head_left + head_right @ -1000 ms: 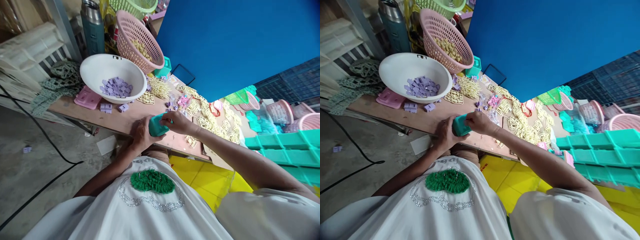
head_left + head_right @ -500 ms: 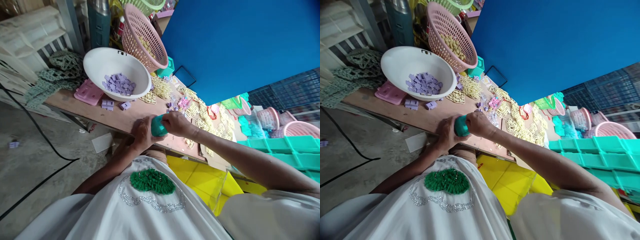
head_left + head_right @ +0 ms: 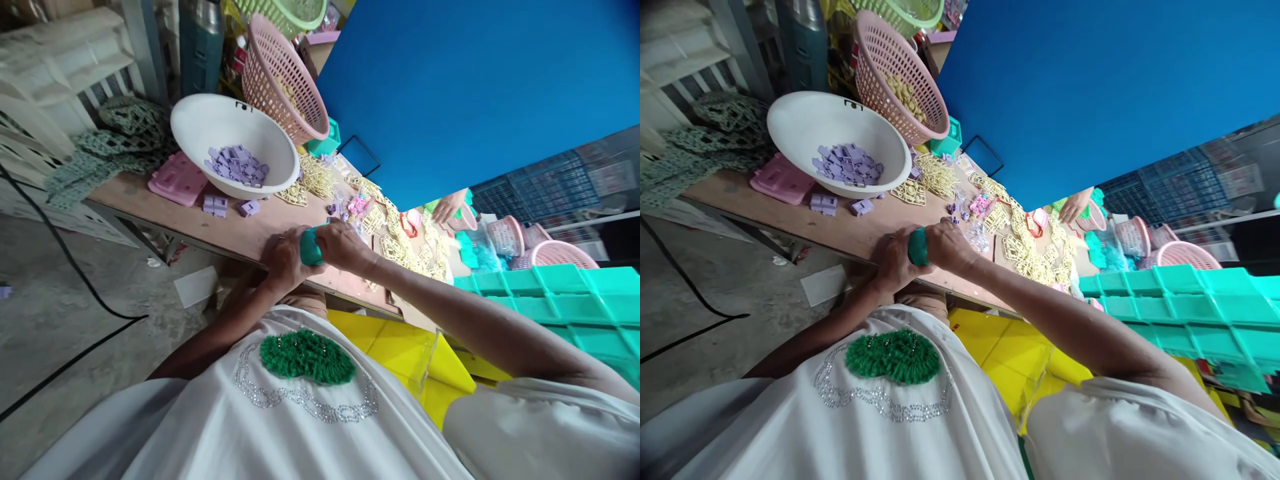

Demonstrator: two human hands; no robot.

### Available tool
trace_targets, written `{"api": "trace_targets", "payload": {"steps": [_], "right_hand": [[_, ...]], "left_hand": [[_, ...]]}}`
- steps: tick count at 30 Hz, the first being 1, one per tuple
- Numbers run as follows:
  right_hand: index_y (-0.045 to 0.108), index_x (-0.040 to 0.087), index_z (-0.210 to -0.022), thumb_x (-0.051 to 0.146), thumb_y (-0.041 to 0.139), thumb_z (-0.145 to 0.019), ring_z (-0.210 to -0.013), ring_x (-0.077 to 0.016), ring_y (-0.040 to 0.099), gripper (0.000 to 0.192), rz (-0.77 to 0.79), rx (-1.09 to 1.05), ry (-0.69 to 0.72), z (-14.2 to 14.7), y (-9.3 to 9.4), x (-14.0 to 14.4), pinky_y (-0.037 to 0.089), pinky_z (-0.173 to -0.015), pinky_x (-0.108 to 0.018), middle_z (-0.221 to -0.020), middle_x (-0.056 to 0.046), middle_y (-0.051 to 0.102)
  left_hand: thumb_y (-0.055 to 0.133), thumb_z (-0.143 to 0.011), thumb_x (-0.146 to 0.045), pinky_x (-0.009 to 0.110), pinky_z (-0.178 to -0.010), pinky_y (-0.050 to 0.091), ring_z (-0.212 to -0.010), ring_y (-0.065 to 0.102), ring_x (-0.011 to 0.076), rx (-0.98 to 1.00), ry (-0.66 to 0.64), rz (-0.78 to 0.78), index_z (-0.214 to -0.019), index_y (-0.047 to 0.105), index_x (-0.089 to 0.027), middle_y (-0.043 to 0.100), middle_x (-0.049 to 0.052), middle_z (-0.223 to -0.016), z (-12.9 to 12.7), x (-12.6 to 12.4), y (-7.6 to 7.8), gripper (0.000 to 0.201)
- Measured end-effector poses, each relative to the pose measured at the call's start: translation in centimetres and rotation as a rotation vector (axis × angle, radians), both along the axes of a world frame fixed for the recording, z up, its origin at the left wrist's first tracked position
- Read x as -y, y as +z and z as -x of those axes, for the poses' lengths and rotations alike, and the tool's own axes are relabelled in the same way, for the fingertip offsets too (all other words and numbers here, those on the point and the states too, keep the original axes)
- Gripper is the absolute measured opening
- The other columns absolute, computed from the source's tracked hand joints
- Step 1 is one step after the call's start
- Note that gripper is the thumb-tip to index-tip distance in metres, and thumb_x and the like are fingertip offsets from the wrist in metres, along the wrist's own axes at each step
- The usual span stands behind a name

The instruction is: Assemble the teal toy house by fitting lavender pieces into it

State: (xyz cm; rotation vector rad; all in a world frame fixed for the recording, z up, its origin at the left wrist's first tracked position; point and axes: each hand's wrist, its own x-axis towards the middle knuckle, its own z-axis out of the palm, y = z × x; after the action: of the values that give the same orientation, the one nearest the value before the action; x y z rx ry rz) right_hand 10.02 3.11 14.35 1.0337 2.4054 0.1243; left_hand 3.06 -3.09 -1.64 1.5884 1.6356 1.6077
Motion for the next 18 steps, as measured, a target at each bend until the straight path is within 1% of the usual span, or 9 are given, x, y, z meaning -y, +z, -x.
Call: {"api": "trace_targets", "payload": {"steps": [3, 6, 8, 11, 15, 16, 18], "right_hand": [[0.082, 0.008, -0.096, 0.011, 0.056, -0.094, -0.081, -0.0223, 0.067, 0.026, 0.079, 0.073, -0.006, 0.6, 1.1, -1.1, 0.037, -0.07, -0.031, -0.093, -0.016, 0.08], [0.082, 0.01, -0.093, 0.013, 0.06, -0.093, -0.077, -0.0198, 0.069, 0.022, 0.182, 0.117, 0.011, 1.3, 1.9, -2.2, 0.039, -0.068, -0.029, -0.086, -0.012, 0.08], [0.082, 0.01, -0.094, 0.012, 0.062, -0.092, -0.077, -0.0189, 0.07, 0.02, 0.217, 0.136, 0.008, 1.6, 2.2, -2.8, 0.04, -0.068, -0.028, -0.085, -0.011, 0.08], [0.08, 0.01, -0.098, 0.012, 0.066, -0.09, -0.08, -0.0184, 0.069, 0.017, 0.232, 0.15, 0.015, 1.7, 2.1, -3.5, 0.039, -0.066, -0.027, -0.09, -0.011, 0.081], [0.078, 0.012, -0.095, 0.012, 0.063, -0.092, -0.072, -0.0148, 0.064, 0.016, 0.327, 0.156, 0.032, 1.4, 1.8, -3.9, 0.036, -0.066, -0.026, -0.081, -0.007, 0.078], [0.078, 0.013, -0.095, 0.011, 0.062, -0.092, -0.072, -0.0146, 0.063, 0.016, 0.321, 0.153, 0.035, 1.3, 1.7, -3.9, 0.036, -0.066, -0.026, -0.081, -0.006, 0.077], [0.079, 0.014, -0.095, 0.011, 0.061, -0.092, -0.075, -0.0158, 0.064, 0.018, 0.259, 0.148, 0.032, 1.2, 1.3, -3.6, 0.034, -0.065, -0.027, -0.087, -0.008, 0.078]], "left_hand": [[0.09, -0.07, -0.047, 0.046, -0.102, 0.058, -0.116, 0.071, 0.0332, 0.004, 0.013, -0.001, -0.13, 0.055, -0.02, 0.072, 0.014, -0.124, 0.0, 0.0, 0.2, 0.075], [0.09, -0.07, -0.05, 0.047, -0.103, 0.057, -0.114, 0.071, 0.0333, -0.008, 0.018, 0.024, -0.127, 0.056, -0.019, 0.073, 0.014, -0.12, -0.1, 0.0, 0.4, 0.074], [0.089, -0.071, -0.051, 0.047, -0.103, 0.056, -0.114, 0.071, 0.0335, -0.014, 0.011, 0.018, -0.126, 0.056, -0.019, 0.073, 0.015, -0.121, -0.1, 0.0, 0.4, 0.072], [0.089, -0.072, -0.05, 0.047, -0.104, 0.056, -0.115, 0.071, 0.0332, -0.02, 0.0, -0.007, -0.129, 0.055, -0.018, 0.072, 0.016, -0.125, -0.1, 0.0, 0.2, 0.073], [0.091, -0.07, -0.05, 0.046, -0.103, 0.057, -0.116, 0.071, 0.0337, -0.026, 0.016, -0.025, -0.133, 0.054, -0.016, 0.072, 0.017, -0.125, -0.3, 0.0, -0.1, 0.08], [0.091, -0.07, -0.05, 0.046, -0.103, 0.057, -0.116, 0.071, 0.034, -0.026, 0.018, -0.025, -0.133, 0.053, -0.015, 0.072, 0.018, -0.125, -0.3, 0.1, -0.1, 0.081], [0.091, -0.071, -0.049, 0.047, -0.103, 0.057, -0.116, 0.071, 0.0342, -0.028, 0.021, -0.013, -0.134, 0.052, -0.016, 0.072, 0.017, -0.124, -0.5, 0.1, -0.1, 0.081]]}}
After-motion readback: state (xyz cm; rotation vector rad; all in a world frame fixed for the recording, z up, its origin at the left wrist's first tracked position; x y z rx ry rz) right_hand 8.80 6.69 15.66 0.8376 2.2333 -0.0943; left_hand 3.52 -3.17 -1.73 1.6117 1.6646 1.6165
